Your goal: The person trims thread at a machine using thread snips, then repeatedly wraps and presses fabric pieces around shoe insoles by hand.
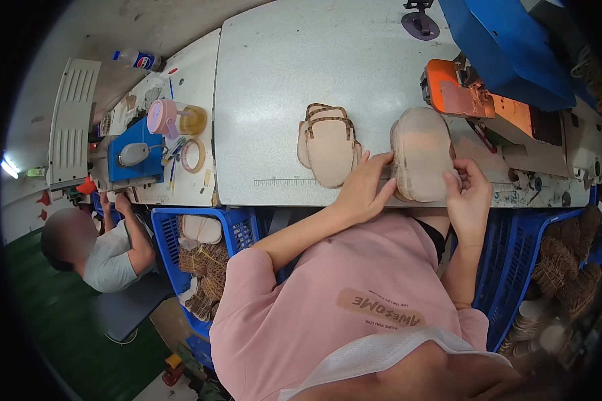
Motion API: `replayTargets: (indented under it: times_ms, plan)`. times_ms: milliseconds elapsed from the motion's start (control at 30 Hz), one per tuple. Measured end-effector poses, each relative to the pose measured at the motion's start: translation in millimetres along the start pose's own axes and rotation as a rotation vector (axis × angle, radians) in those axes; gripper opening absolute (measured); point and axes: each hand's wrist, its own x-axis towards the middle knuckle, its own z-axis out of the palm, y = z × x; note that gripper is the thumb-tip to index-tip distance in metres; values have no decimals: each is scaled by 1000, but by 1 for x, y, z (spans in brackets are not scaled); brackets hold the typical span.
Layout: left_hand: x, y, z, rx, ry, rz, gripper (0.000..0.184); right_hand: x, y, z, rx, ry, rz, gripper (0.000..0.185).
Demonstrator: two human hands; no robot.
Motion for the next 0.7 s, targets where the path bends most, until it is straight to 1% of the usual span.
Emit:
replayTargets:
  times_ms: [67,167,267,367,400,433,467,567,667,700]
  plan:
    - [1,1,0,-12,-18,5,47,-5,-3,-5,-6,-21,-7,11]
    - [3,0,-2,4,-29,-4,46,-10,-9,-6,145,-77,-29,11]
    - [4,-11,-3,54,-41,8,46,-11,-12,-14,216,-230,-57,14]
    - [11,-2,-14,52,-8,59,42,-5,-18,-22,323,-295,-108,15]
    - [12,0,-18,15,74,81,41,-2,-21,-24,360,-308,-129,15]
    - [12,1,-22,-23,155,101,41,0,-26,-24,444,-219,-66,13]
    - [14,3,-27,-60,235,118,40,5,-31,-22,443,-118,-101,13]
    - [47,35,-50,79,505,609,38,30,-38,-10,449,171,-235,15]
    - [80,70,-60,343,396,797,37,45,-40,-2,415,223,-196,15]
    - [90,80,-59,335,307,733,36,47,-38,1,399,250,-229,15]
